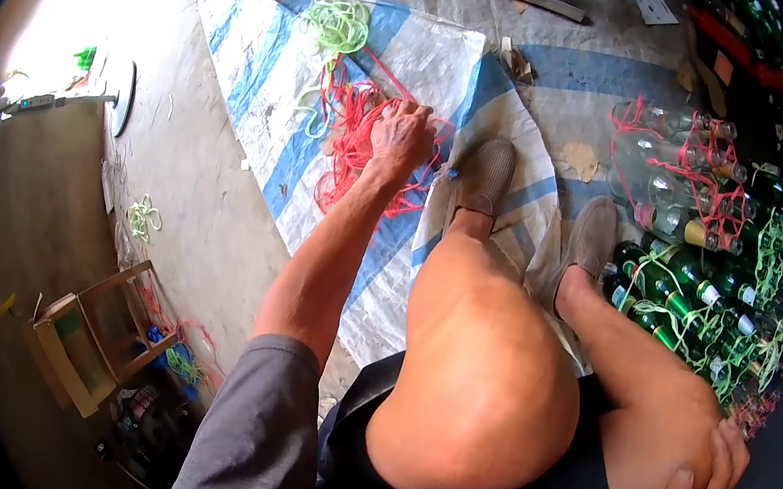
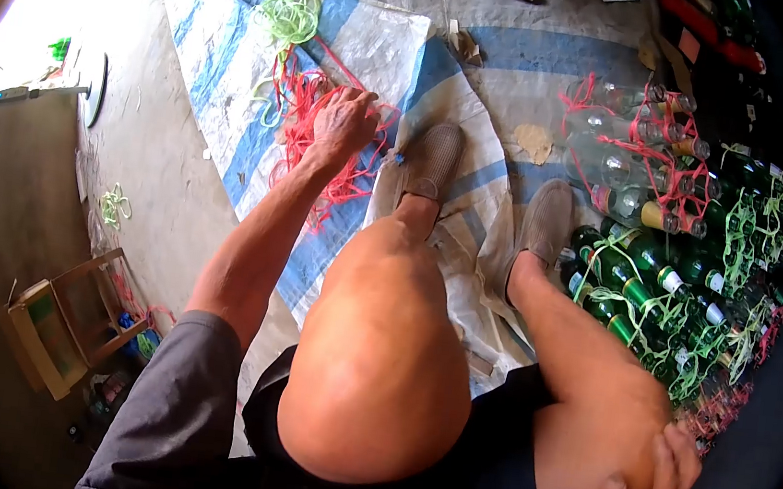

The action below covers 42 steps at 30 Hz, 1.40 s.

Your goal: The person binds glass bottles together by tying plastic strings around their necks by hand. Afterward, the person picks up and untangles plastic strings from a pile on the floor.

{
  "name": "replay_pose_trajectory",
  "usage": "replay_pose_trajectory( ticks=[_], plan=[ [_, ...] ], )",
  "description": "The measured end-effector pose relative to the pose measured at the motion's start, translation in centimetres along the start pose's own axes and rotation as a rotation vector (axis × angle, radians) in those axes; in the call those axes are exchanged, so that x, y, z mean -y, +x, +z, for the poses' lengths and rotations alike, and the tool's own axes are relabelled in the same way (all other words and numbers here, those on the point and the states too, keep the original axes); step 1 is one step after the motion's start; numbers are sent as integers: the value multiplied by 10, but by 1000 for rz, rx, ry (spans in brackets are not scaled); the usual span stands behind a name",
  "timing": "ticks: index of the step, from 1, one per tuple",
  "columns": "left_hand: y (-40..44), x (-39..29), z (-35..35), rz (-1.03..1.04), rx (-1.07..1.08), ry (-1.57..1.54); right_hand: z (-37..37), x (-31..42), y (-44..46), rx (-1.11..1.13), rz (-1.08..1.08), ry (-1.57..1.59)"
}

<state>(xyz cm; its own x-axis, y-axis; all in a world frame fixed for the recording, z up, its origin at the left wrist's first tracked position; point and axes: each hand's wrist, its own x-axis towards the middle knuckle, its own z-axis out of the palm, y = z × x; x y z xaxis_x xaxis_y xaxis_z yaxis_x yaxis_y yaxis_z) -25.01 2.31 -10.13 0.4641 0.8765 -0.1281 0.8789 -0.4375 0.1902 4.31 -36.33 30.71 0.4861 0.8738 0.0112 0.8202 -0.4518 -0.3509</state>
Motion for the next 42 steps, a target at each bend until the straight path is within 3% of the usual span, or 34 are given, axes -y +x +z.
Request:
replay_pose_trajectory(
  ticks=[8, 13, 16, 19, 23, 25, 28, 31, 34, 42],
  plan=[
    [26, -2, 13, -284, 252, -60, 11, 27, 43, -117, -228, -121],
    [19, 5, 26, -218, 148, -64, 25, 16, 43, -269, -350, -45],
    [15, 9, 23, -274, 259, -203, 11, 35, 51, -116, -276, -136],
    [2, 15, 23, -206, 89, -364, 10, 36, 51, -111, -279, -145],
    [-24, 1, -3, -298, 34, -575, 8, 26, 43, -152, -325, -145],
    [-41, 2, -8, -216, -1, -658, 7, 20, 35, -146, -329, -146],
    [-70, -11, -33, -135, -58, -706, -2, 9, 1, 0, -11, 65],
    [-103, -24, -62, -196, -81, -812, -5, -1, -5, 9, -51, 66],
    [-135, -31, -87, -328, -97, -1218, -1, 2, -9, -50, -19, 119],
    [-197, -19, -178, -286, -279, -1565, 4, 1, -19, -137, -115, 192]
  ],
)
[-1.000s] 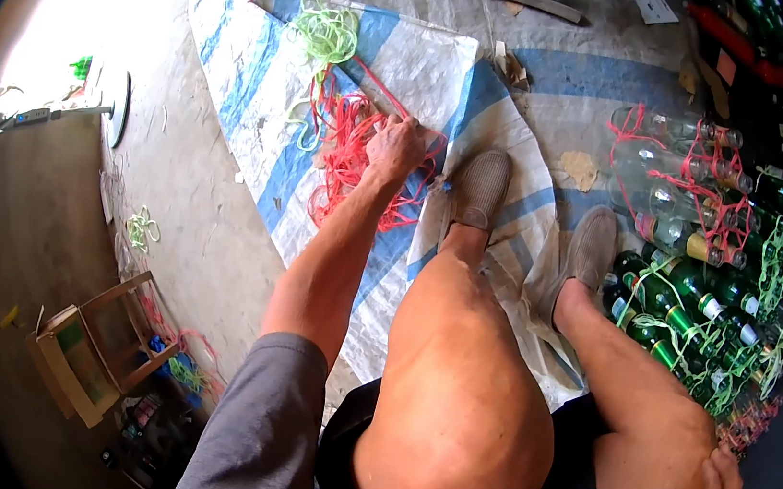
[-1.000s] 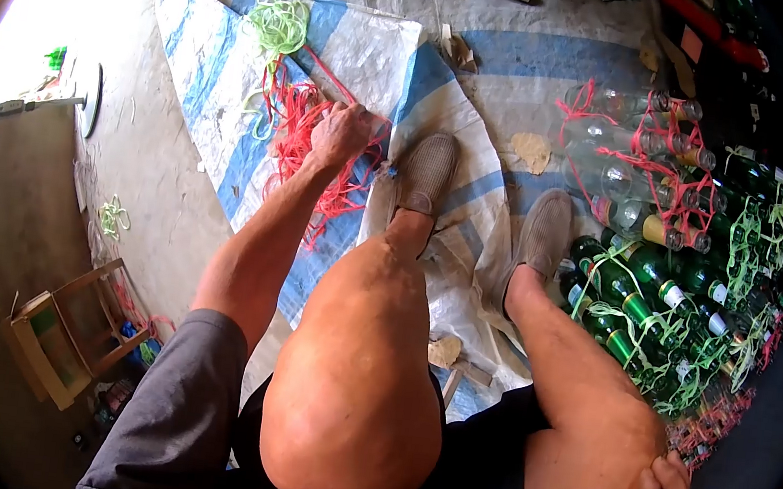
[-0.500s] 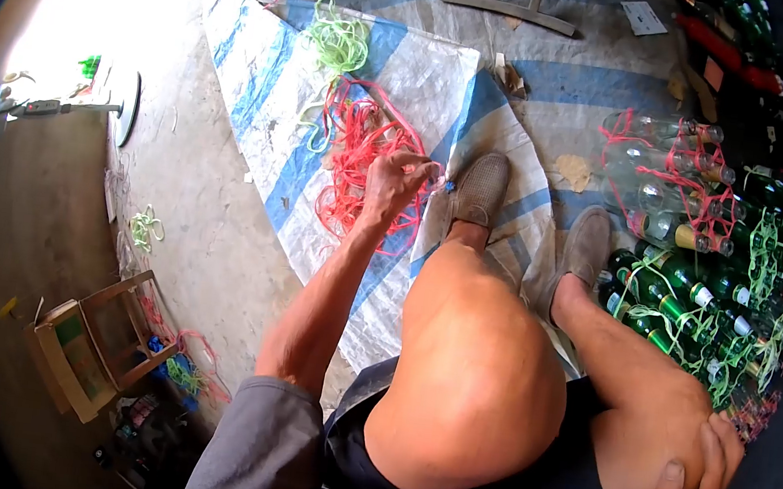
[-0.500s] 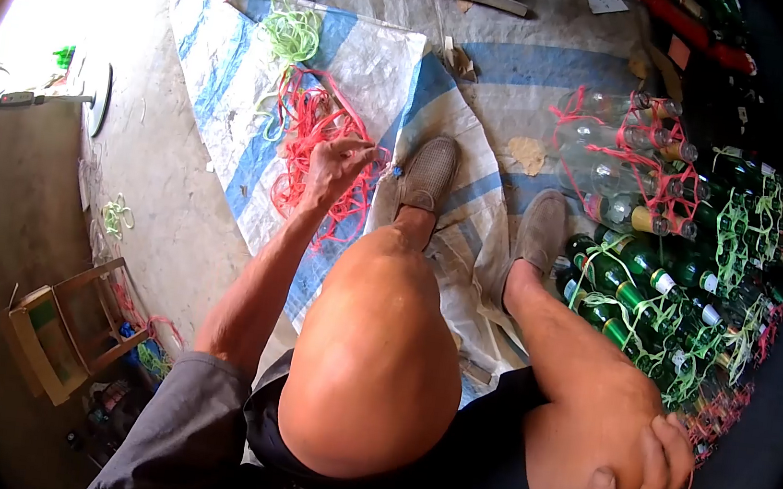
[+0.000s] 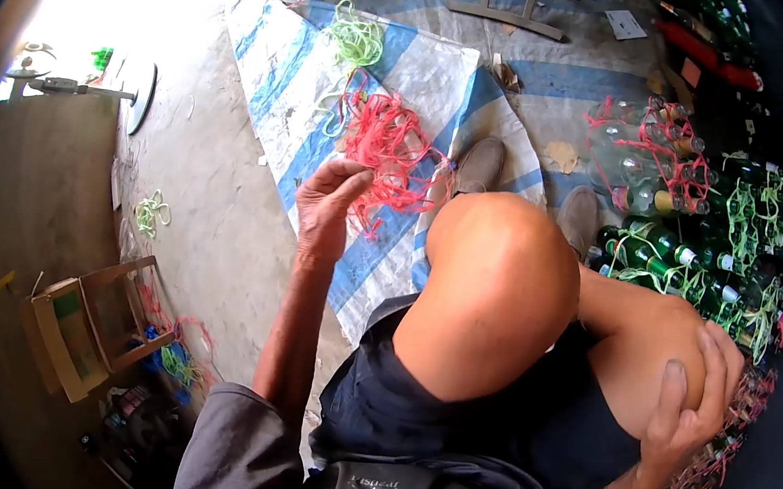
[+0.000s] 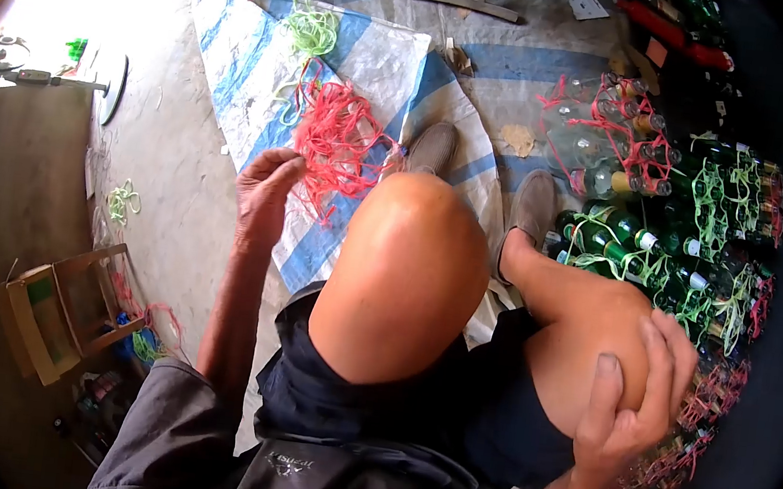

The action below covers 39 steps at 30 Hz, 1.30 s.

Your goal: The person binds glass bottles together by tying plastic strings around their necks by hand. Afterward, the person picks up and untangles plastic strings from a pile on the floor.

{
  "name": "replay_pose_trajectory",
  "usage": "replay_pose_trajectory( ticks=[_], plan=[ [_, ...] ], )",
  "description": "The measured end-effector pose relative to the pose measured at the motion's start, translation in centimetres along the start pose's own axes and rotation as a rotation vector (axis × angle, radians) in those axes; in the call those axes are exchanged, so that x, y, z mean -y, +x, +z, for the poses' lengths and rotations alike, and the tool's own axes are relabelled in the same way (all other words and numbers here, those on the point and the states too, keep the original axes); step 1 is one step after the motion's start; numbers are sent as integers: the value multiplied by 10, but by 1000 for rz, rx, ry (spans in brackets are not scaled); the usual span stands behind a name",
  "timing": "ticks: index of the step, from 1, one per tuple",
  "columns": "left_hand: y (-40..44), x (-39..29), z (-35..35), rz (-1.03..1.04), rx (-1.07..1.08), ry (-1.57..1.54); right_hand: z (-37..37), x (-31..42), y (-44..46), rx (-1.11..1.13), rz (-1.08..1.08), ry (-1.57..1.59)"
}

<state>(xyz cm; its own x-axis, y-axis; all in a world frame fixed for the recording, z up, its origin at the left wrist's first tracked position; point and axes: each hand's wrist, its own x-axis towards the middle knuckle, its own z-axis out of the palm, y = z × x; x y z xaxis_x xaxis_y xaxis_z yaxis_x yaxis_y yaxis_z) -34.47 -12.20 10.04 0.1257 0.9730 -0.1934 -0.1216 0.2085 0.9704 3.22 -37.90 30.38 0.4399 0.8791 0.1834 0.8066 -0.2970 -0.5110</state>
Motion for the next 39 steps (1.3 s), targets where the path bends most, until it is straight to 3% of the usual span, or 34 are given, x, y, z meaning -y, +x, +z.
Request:
replay_pose_trajectory(
  ticks=[14, 16, 18, 22, 25, 27, 30, 31, 32, 35, 39],
  plan=[
    [-52, -166, 9, 228, 177, -254, -2, -2, -8, -69, -130, 91],
    [-54, -185, 14, 245, 379, -351, -12, 4, -3, -80, -111, 187],
    [-60, -204, 32, 292, 433, -306, -24, 18, 6, -150, -206, 91],
    [-61, -232, 65, 285, 668, -247, -24, 64, 33, -135, -305, 532],
    [-74, -247, 103, 286, 761, -128, -12, 90, 60, -73, -543, 490],
    [-86, -260, 127, 299, 774, -35, 4, 118, 68, -77, -569, 550],
    [-70, -244, 159, 313, 914, -128, 28, 115, 90, 104, -690, 742],
    [-70, -249, 152, 259, 948, -110, 31, 117, 87, 206, -552, 942],
    [-72, -256, 147, 205, 980, -90, 27, 113, 81, 248, -383, 933],
    [-78, -265, 139, 135, 928, -9, 13, 104, 79, 368, -253, 933],
    [-63, -238, 117, 463, 842, 257, -13, 86, 75, 429, -12, 1178]
  ],
)
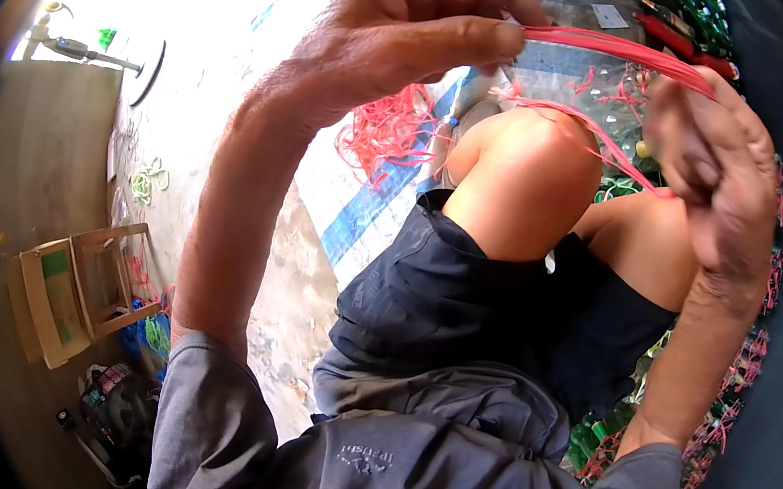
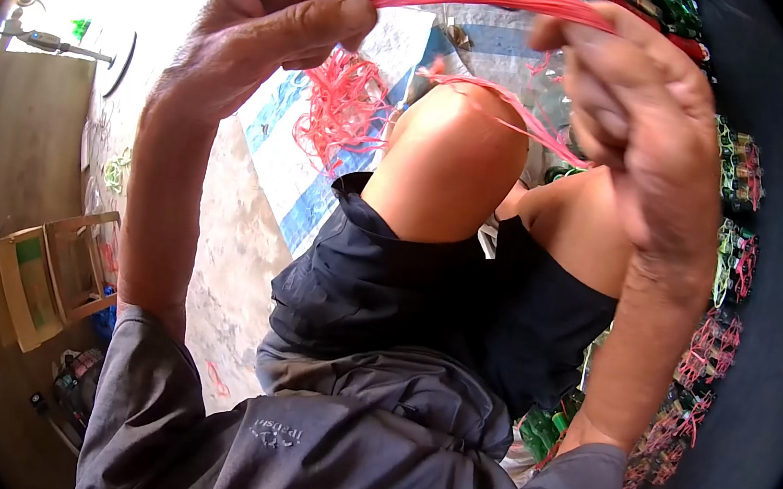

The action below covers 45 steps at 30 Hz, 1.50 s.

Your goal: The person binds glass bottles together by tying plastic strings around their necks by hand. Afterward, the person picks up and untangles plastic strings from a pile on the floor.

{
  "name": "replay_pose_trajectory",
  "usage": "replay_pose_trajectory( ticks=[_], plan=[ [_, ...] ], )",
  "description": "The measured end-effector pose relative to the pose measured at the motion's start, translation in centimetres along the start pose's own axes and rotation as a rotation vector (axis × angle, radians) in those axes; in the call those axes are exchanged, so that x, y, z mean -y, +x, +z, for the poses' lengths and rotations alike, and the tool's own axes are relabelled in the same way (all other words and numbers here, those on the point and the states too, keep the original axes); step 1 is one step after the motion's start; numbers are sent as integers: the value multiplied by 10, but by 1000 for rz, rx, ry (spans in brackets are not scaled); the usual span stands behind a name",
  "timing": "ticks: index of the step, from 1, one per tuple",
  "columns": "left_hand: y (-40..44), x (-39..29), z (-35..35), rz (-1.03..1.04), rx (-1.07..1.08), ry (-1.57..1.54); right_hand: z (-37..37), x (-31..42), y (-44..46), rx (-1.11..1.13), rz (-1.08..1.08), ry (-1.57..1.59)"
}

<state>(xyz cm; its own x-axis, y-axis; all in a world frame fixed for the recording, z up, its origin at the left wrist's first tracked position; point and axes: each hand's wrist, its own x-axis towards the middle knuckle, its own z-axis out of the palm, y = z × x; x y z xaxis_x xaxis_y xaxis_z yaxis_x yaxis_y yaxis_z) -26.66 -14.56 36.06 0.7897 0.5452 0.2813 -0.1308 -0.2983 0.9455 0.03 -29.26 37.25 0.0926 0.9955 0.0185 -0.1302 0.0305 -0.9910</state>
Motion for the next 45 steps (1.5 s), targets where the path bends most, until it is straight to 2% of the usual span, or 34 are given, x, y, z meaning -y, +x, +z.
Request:
replay_pose_trajectory(
  ticks=[3, 5, 6, 13, 16, 21, 22, 23, 26, 28, 30, 34, 37, 39, 42, 45],
  plan=[
    [-18, 17, -21, -27, 5, 155, -45, 11, -12, 59, 140, 300],
    [-32, 25, -33, -98, -20, 185, -76, 18, -21, 87, 131, 473],
    [-38, 27, -37, -196, -44, 132, -88, 24, -25, 91, 119, 501],
    [-64, 46, -60, -316, -119, 73, -171, 48, -59, 71, 15, 637],
    [-69, 52, -60, -256, -131, 184, -204, 54, -75, -4, 24, 672],
    [-74, 60, -67, -303, -192, 183, -262, 67, -104, -66, -26, 773],
    [-75, 61, -68, -314, -207, 173, -273, 72, -111, -187, -31, 720],
    [-75, 63, -70, -330, -203, 150, -285, 72, -117, -161, -40, 740],
    [-73, 68, -70, -345, -194, 130, -279, 72, -120, -112, -50, 766],
    [-70, 69, -61, -314, -192, 182, -240, 70, -111, -115, -32, 743],
    [-61, 66, -48, -241, -172, 168, -188, 63, -101, -94, -114, 660],
    [-40, 43, -23, -178, -56, 158, -98, 40, -84, -94, -143, 400],
    [-26, 28, 1, -186, -7, 104, -22, 24, -67, -145, -108, 82],
    [-16, 16, 15, -172, 41, 88, 0, 6, -52, -59, -202, -88],
    [-2, 4, 29, -100, 128, 132, 38, -14, -28, -35, -230, -268],
    [5, 3, 35, -118, 146, 93, 33, -29, -15, 65, -102, -255]
  ],
)
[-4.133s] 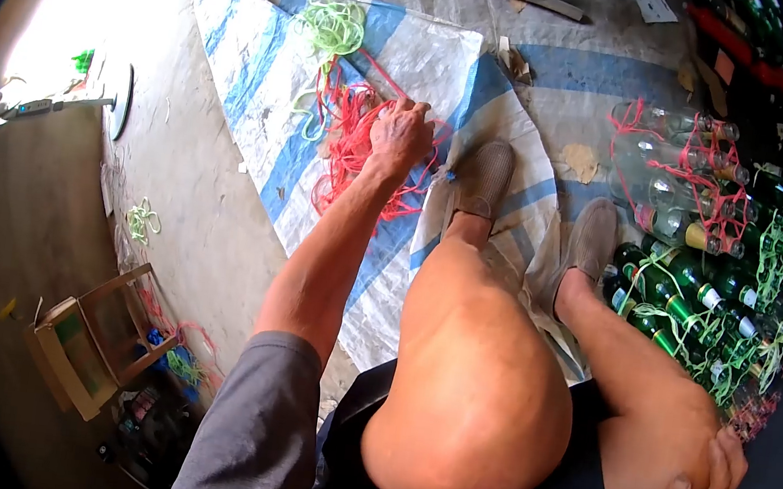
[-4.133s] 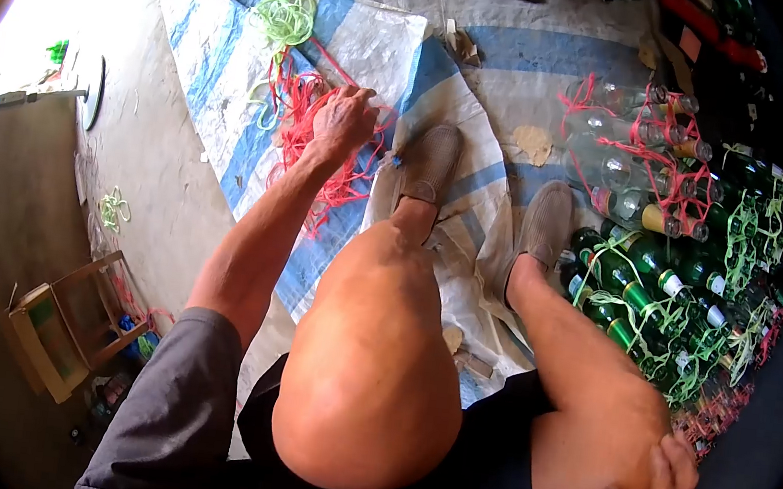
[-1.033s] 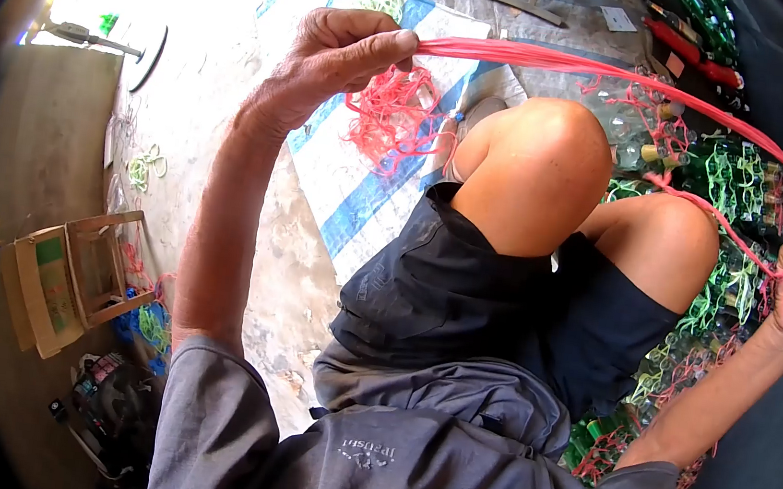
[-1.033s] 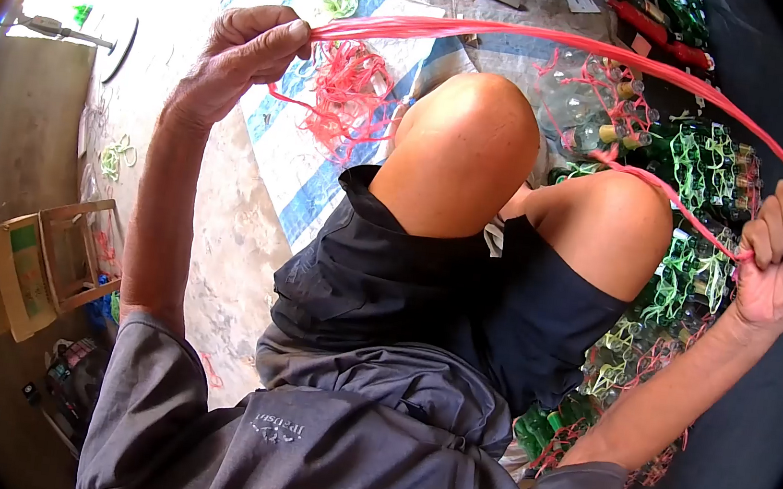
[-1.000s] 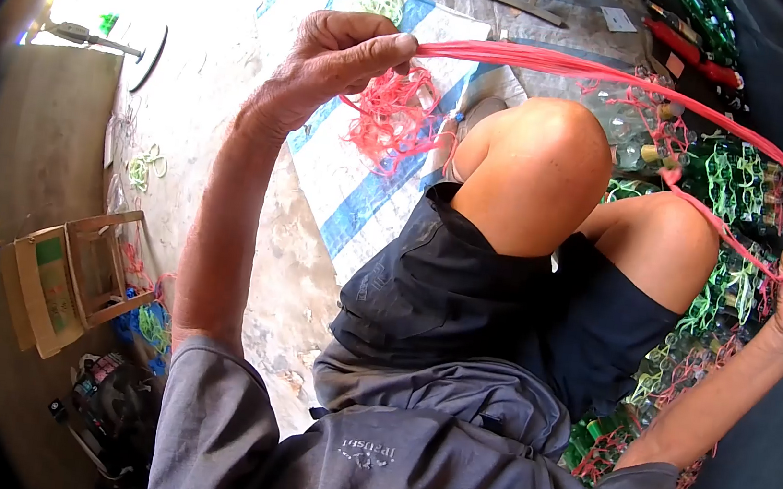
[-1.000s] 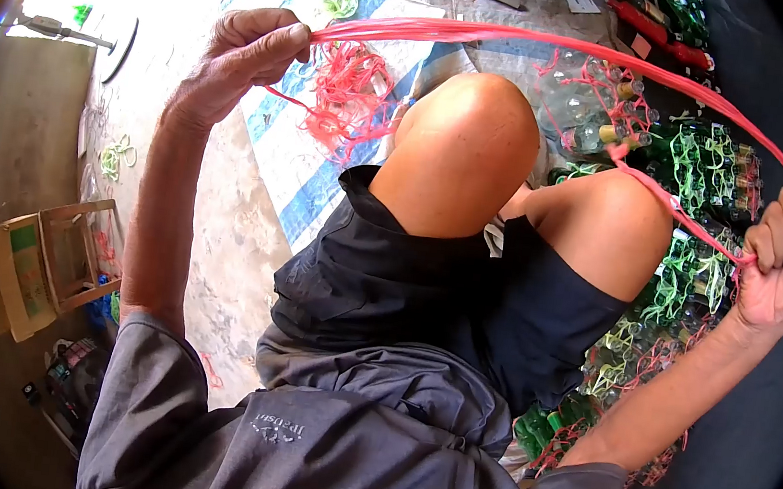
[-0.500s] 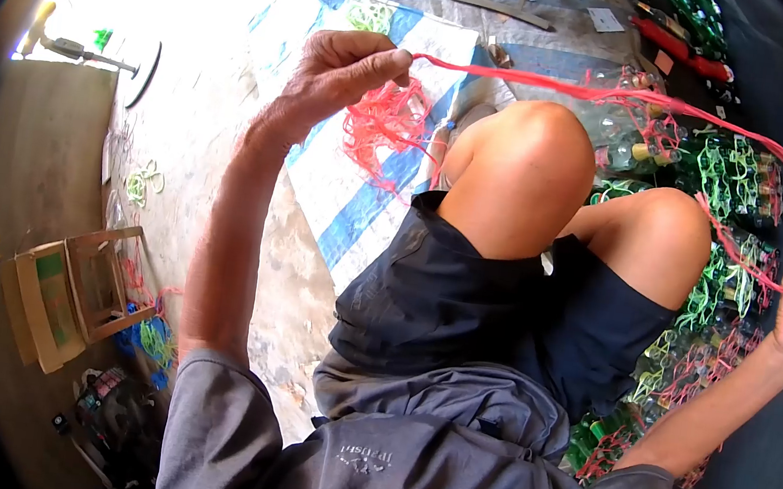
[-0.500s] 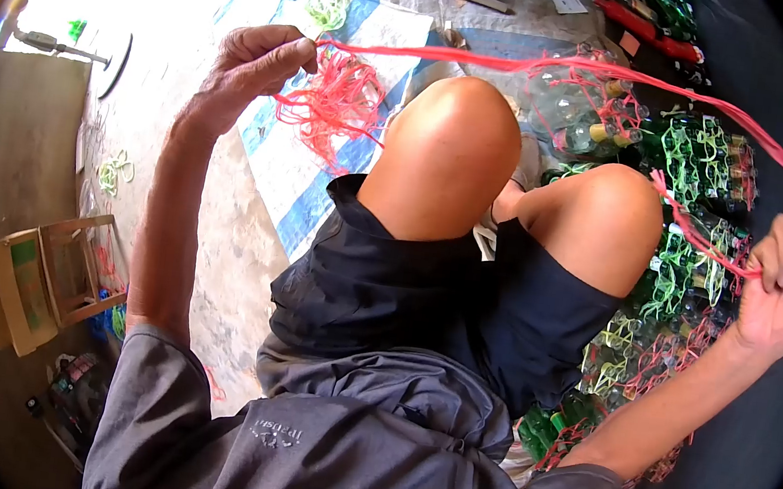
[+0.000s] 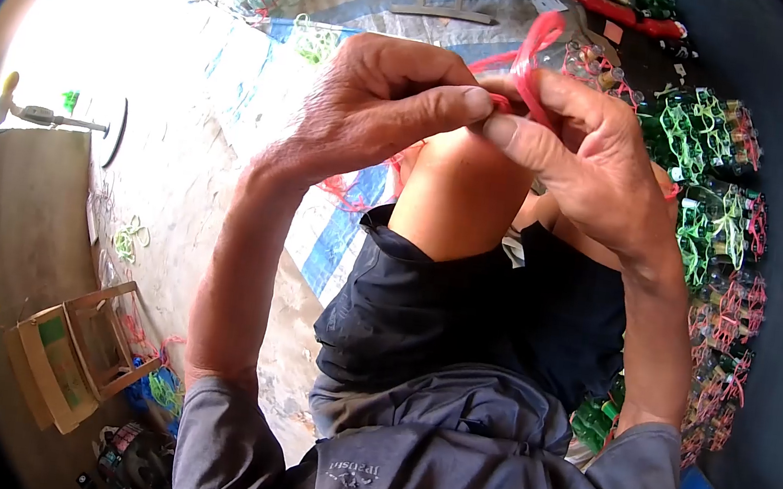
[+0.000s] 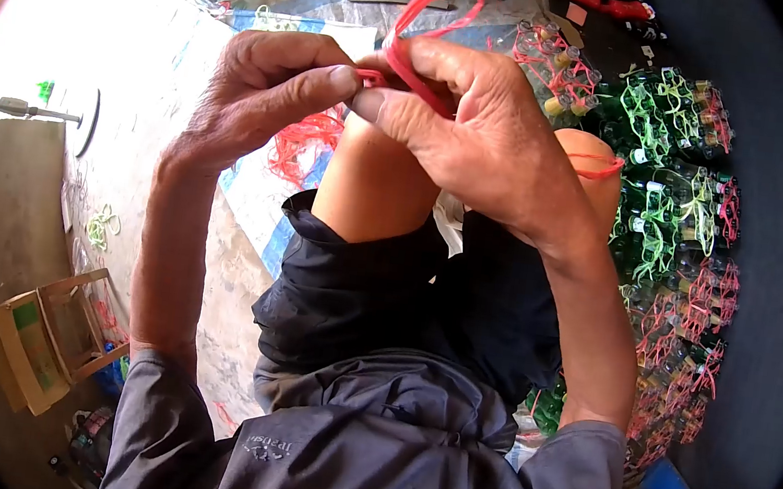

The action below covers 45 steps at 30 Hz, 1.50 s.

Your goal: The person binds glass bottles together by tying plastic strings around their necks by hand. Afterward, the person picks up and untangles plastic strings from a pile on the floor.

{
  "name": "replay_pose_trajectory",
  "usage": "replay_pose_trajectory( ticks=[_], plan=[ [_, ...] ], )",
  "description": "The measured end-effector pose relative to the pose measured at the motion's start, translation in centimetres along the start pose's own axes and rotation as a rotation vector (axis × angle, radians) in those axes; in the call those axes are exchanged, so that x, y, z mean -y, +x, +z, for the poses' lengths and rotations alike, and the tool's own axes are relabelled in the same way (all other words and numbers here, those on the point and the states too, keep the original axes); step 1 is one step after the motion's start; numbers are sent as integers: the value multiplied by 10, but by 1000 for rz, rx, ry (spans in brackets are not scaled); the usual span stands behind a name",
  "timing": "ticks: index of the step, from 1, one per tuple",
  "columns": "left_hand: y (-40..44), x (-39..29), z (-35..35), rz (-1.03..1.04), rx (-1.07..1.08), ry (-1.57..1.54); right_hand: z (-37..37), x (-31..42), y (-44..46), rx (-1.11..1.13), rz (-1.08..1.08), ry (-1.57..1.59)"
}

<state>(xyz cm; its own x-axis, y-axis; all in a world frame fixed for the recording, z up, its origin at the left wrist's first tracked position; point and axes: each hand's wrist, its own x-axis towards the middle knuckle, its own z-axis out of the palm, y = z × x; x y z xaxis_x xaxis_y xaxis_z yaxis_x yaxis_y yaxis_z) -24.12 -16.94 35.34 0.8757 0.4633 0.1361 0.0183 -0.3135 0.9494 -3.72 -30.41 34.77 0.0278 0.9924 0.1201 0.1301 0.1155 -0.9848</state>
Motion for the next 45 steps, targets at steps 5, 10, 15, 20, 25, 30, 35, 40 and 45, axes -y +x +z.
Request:
replay_pose_trajectory(
  ticks=[5, 10, 15, 20, 25, 30, 35, 40, 45],
  plan=[
    [2, 11, -2, -29, 18, -58, -14, 3, 0, -25, 146, 43],
    [-1, 48, -11, 17, -88, -25, -26, 19, -3, -179, 123, 141],
    [-8, 87, -12, 1, -224, -13, -50, 29, -6, -199, 101, 251],
    [-21, 134, 9, -136, -258, -278, -77, 40, -11, -162, 115, 281],
    [-29, 138, 23, -196, -299, -168, -100, 47, -24, -283, 173, 212],
    [-33, 133, 19, -237, -372, -272, -126, 45, -42, -295, 170, 155],
    [-37, 109, 17, -158, -471, -422, -142, 43, -73, -389, 181, 169],
    [-42, 103, 9, -133, -516, -382, -160, 44, -105, -442, 153, 232],
    [-41, 99, -2, -144, -619, -496, -172, 48, -129, -512, 114, 264]
  ],
)
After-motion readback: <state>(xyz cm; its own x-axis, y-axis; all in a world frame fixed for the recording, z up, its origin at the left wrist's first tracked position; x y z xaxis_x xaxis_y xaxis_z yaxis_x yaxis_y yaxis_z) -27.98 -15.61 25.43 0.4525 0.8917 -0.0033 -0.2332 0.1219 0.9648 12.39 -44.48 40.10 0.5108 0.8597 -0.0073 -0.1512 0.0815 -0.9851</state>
